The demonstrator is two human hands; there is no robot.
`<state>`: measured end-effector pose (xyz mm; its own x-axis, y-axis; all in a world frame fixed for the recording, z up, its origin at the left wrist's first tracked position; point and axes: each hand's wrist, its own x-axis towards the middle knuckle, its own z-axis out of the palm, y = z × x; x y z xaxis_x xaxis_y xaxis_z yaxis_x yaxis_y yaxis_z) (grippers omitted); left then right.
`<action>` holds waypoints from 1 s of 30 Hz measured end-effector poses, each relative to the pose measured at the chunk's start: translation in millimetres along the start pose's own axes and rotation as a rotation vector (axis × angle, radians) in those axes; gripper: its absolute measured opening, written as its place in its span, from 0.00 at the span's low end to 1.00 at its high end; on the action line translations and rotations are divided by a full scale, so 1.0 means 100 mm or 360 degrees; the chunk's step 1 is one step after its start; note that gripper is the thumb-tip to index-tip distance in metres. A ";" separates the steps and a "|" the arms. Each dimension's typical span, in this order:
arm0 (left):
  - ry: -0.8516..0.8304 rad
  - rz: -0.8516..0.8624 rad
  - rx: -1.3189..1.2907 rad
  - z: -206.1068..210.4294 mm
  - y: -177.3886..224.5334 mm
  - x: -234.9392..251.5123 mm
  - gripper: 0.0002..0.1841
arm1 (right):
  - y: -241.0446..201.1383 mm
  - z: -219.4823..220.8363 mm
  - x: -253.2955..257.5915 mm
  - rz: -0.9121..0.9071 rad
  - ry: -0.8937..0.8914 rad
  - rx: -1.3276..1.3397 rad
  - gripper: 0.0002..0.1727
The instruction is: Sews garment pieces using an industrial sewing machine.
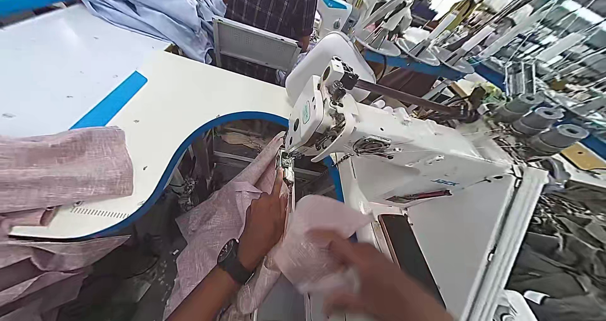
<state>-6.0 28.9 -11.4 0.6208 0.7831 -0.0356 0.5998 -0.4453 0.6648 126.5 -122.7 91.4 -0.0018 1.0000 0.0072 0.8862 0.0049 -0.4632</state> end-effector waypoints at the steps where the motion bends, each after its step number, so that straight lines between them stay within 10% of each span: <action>1: -0.0094 -0.0047 0.0004 -0.04 0.02 -0.04 0.30 | 0.31 -0.21 0.03 0.0276 0.0023 -0.0198 0.23; 4: -0.0145 -0.0003 -0.0035 -0.05 -0.07 0.03 0.31 | 0.85 -0.53 0.20 0.0869 0.0510 -0.0675 0.11; 10: 0.0137 0.0343 -0.0022 0.02 -0.17 0.06 0.23 | 0.42 0.60 0.76 -0.0077 0.0969 -0.0596 0.12; 17: 0.0405 0.0597 0.0042 0.20 -0.25 0.06 0.20 | 0.76 0.79 0.79 -0.0129 0.0704 0.0650 0.11; 30: 0.0533 0.0717 -0.0146 0.23 -0.30 0.07 0.20 | 0.61 0.77 0.76 0.0022 0.0360 0.0801 0.08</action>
<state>-7.9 37.7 -49.1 0.6022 0.6260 0.4955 0.2570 -0.7396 0.6221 144.5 -46.3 -4.2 0.1570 0.9742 0.1624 0.5545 0.0491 -0.8307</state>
